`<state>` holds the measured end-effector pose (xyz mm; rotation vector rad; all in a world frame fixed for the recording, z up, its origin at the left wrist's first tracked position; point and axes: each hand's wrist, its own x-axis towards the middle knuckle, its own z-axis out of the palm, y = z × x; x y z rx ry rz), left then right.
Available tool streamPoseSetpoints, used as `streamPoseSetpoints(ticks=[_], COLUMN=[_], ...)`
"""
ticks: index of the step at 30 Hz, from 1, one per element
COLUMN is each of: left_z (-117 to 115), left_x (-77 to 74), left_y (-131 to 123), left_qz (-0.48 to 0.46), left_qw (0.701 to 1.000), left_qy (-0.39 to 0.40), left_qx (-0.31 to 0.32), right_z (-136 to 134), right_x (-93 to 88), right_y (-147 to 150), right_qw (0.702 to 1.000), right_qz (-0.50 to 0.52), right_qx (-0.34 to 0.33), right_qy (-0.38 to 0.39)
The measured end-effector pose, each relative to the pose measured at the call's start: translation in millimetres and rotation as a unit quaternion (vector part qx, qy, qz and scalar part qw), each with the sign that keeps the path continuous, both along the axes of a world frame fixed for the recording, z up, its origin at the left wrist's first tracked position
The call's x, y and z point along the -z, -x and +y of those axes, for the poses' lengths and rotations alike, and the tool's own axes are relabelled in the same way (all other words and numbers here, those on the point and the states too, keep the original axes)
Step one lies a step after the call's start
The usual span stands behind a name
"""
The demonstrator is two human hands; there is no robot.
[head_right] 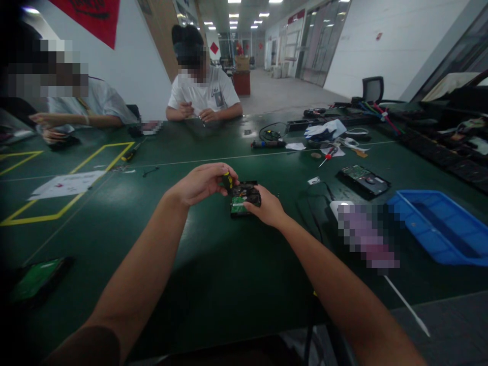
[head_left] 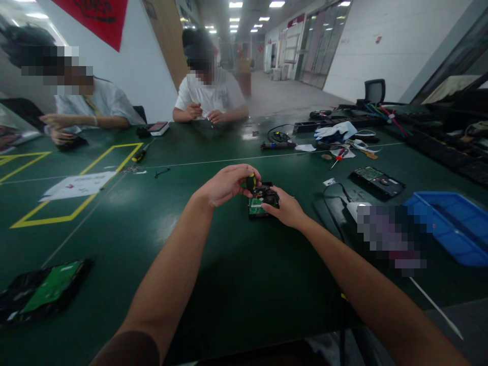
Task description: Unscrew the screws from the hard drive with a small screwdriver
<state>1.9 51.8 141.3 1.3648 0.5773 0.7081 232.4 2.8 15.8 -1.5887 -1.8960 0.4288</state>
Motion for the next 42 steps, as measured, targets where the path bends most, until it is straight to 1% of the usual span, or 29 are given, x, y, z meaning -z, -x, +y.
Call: streamPoseSetpoints(ticks=[3, 7, 10, 18, 23, 27, 30, 35, 42], left_z=[0.5, -0.4, -0.8, 0.3, -1.7, -0.9, 0.8, 2.3, 3.4], left_x=[0.7, 0.6, 0.4, 3.0, 1.6, 0.6, 1.4, 4.7, 4.9], left_y=[1.0, 0.4, -0.4, -3.1, -2.4, -0.6, -0.8, -3.2, -2.1], left_qz=[0.007, 0.012, -0.005, -0.008, 0.014, 0.036, 0.037, -0.002, -0.006], left_qw=[1.000, 0.999, 0.999, 0.999, 0.999, 0.999, 0.999, 0.999, 0.999], left_qy=[-0.001, 0.007, 0.021, 0.025, 0.001, -0.017, -0.004, 0.038, 0.038], left_qx=[0.002, 0.029, 0.046, 0.029, 0.036, 0.023, 0.025, 0.009, 0.010], right_z=[0.6, 0.2, -0.2, -1.7, -1.4, -0.6, -0.7, -1.1, -1.1], right_x=[0.5, 0.3, -0.1, -3.1, -3.0, -0.1, 0.8, -1.1, -0.8], right_y=[-0.6, -1.1, -1.2, 0.5, 0.0, -0.5, -0.4, 0.0, -0.3], right_qw=[1.000, 1.000, 1.000, 1.000, 1.000, 1.000, 1.000, 1.000, 1.000], right_qz=[0.000, 0.001, 0.000, 0.002, 0.005, 0.003, 0.007, 0.011, 0.005], right_qx=[-0.003, -0.006, -0.008, -0.005, -0.019, -0.005, -0.002, -0.006, 0.002], right_qy=[-0.001, -0.006, -0.006, -0.004, -0.012, -0.010, -0.011, -0.001, 0.002])
